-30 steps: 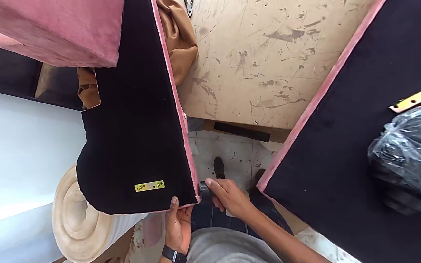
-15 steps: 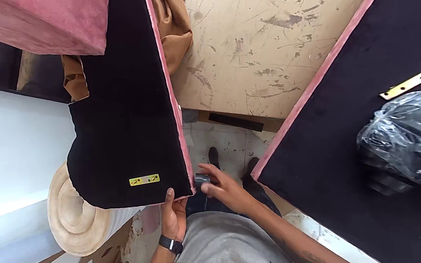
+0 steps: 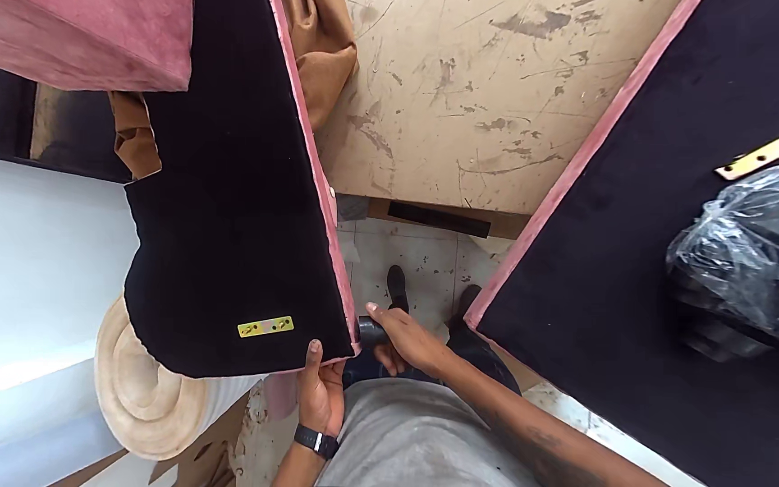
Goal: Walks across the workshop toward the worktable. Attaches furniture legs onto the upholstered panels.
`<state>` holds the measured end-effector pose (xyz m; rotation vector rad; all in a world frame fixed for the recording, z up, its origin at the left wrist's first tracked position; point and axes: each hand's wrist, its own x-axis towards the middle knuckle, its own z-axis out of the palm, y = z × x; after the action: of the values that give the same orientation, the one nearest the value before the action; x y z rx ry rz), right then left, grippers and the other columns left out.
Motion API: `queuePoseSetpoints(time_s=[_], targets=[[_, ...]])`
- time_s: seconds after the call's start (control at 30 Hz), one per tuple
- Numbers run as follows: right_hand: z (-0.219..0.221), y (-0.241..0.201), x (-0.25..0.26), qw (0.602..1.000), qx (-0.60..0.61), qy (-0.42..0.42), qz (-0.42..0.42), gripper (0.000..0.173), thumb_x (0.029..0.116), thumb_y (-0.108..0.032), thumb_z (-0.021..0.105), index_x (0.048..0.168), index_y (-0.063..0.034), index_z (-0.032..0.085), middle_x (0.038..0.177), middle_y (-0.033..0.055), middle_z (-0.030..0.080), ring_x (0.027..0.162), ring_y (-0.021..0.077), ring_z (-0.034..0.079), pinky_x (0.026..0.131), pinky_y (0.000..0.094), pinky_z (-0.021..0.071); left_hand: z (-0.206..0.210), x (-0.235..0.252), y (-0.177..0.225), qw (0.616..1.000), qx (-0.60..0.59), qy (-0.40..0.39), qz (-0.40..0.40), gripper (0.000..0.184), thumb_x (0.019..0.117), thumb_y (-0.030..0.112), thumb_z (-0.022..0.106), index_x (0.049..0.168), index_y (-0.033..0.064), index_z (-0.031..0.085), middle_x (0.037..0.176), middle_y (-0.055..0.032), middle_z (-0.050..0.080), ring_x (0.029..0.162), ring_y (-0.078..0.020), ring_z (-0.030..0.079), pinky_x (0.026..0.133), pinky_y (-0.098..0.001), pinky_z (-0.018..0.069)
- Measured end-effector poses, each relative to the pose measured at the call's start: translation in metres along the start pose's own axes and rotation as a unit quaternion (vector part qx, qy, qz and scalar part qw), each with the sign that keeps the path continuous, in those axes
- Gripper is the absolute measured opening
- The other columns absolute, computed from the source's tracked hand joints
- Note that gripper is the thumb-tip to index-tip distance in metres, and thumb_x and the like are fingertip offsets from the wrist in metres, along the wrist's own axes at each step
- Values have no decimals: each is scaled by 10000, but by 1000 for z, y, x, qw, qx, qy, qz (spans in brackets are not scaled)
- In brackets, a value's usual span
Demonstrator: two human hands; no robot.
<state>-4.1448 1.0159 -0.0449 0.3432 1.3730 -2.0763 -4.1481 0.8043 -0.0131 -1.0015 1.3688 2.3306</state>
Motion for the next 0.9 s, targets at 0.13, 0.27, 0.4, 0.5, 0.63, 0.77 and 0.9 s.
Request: queuePoseSetpoints(time_s=[0.13,0.27,0.4,0.5,0.63,0.77,0.9], targets=[[-8,-1,-19,984,-108,49,-137,565,987,-514,641,1443,-191,557,1286,6,654,1040,128,703,843,365,656,5,0,2,1000,12,-7,-2,627,872,291,823,1326,-20,522,1176,-260,676,1037,-352,711,938,-520,595],[1,-9,-6,998,-57,33,-10,534,1065,-569,408,1038,-113,683,737,56,701,525,183,640,488,345,550,1,-2,3,1000,13,4,1,563,927,259,761,1342,-24,509,1196,-273,663,1059,-366,700,947,-531,586],[-6,-15,-19,979,-182,49,-76,513,1036,-595,472,1278,-181,654,1026,-3,737,818,123,725,718,364,634,5,-2,3,1000,14,0,-8,588,906,271,786,1337,-24,516,1192,-276,667,1045,-367,708,936,-522,594],[-5,-7,-17,964,-186,96,-166,443,989,-485,653,1314,-183,646,1135,-7,692,915,99,706,783,333,646,8,-1,2,1000,13,-2,-6,571,902,268,792,1319,-25,533,1176,-264,677,1035,-353,713,929,-516,599],[-6,-22,0,986,-161,36,2,651,1063,-630,291,944,-123,681,687,37,674,510,166,623,502,356,542,7,-2,1,1000,11,6,-7,554,929,252,760,1343,-21,513,1205,-273,659,1067,-361,698,948,-525,585],[-15,-20,-23,950,-249,76,-176,517,961,-510,682,1357,-182,623,1214,1,668,1050,96,677,908,341,617,14,-1,0,1000,6,-5,-18,581,898,255,798,1327,-29,529,1177,-269,677,1036,-357,713,925,-522,602],[-6,-15,-4,989,-126,56,-58,475,1067,-529,438,1023,-135,700,759,19,700,602,136,676,578,334,595,11,-6,4,1000,14,10,-6,544,926,237,765,1337,-23,520,1180,-262,673,1036,-353,708,923,-523,598]])
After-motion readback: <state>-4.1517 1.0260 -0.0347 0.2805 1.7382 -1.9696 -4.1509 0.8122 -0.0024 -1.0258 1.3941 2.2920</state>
